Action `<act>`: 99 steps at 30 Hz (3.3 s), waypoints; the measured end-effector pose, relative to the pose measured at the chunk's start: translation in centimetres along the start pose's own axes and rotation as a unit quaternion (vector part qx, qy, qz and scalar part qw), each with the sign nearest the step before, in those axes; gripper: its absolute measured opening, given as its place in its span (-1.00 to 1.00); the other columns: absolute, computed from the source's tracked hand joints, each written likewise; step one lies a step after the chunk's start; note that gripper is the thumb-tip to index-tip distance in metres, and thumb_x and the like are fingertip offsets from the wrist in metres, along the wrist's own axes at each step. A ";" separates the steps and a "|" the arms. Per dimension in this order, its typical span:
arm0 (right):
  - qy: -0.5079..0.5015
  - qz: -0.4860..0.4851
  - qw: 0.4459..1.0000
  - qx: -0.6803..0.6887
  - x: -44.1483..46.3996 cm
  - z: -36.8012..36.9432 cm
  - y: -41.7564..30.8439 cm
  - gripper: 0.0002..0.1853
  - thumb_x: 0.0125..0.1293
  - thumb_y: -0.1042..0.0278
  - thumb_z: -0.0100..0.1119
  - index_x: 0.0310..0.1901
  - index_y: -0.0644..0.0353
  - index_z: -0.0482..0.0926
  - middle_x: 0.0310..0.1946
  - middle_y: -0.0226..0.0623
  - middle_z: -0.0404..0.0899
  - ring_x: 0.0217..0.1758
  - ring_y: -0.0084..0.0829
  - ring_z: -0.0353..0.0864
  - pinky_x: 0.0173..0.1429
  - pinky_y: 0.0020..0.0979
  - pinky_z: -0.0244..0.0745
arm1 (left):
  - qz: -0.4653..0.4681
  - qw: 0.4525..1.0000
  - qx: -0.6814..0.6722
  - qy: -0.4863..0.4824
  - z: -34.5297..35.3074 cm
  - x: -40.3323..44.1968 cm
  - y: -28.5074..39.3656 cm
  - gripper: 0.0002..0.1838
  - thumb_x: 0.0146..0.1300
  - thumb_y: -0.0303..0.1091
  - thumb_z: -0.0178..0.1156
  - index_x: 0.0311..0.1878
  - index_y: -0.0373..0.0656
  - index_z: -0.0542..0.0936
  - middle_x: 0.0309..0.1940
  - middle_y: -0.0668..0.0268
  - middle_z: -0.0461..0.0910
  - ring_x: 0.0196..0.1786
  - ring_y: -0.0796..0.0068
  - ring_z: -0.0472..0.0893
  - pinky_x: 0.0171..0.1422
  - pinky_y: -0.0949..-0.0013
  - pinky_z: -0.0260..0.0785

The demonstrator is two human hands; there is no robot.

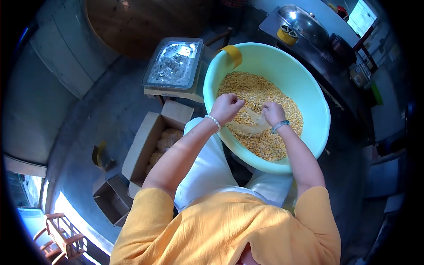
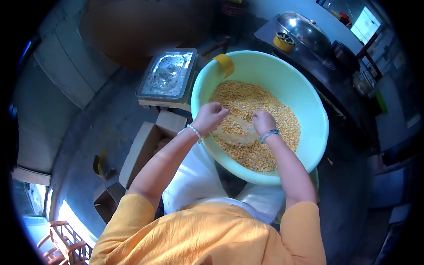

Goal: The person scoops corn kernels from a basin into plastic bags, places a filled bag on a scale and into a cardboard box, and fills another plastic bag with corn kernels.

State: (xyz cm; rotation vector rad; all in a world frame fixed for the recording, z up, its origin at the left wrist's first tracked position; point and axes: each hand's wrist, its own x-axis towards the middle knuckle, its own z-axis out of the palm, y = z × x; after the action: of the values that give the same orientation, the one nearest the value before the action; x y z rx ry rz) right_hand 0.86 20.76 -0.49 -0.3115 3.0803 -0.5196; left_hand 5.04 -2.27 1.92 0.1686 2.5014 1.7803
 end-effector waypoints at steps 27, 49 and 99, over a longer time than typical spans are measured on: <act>-0.013 -0.182 0.855 0.485 14.7 -20.2 -20.2 -0.70 0.31 0.53 -0.02 0.08 0.30 0.43 -0.10 -0.11 0.57 -0.65 -0.67 0.46 -0.46 -0.65 0.54 | 0.165 0.930 -0.303 0.128 -21.0 2.8 10.1 -0.78 0.32 -0.26 0.05 -0.23 -0.24 0.54 -0.17 0.20 0.63 -0.72 0.79 0.21 -0.41 0.60 0.45; -0.077 0.035 0.881 0.465 24.7 3.0 -24.2 -0.75 0.23 0.60 0.06 -0.05 0.27 0.56 -0.13 -0.23 0.56 -0.29 -0.43 0.58 -0.18 -0.49 0.56 | -0.061 0.890 0.117 0.436 -26.0 9.5 -10.0 -0.75 0.19 -0.36 0.13 -0.10 -0.26 0.49 -0.22 0.21 0.58 -0.30 0.42 0.60 -0.21 0.38 0.45; 0.086 -0.145 0.985 0.020 -17.4 -1.4 -6.8 -0.81 0.28 0.36 0.00 -0.28 0.26 0.57 -0.38 -0.13 0.59 -0.34 -0.12 0.58 -0.28 -0.25 0.46 | 0.048 0.972 0.153 0.174 -2.2 -22.9 -6.0 -0.92 0.11 -0.45 0.14 -0.36 -0.22 0.59 -0.32 0.12 0.59 -0.21 0.19 0.56 -0.10 0.29 0.42</act>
State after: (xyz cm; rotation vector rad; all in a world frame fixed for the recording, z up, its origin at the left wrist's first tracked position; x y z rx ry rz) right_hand 19.21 18.33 2.45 -0.7619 3.2005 -0.6447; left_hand 27.22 -9.20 -3.28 -0.0120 3.0587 1.5590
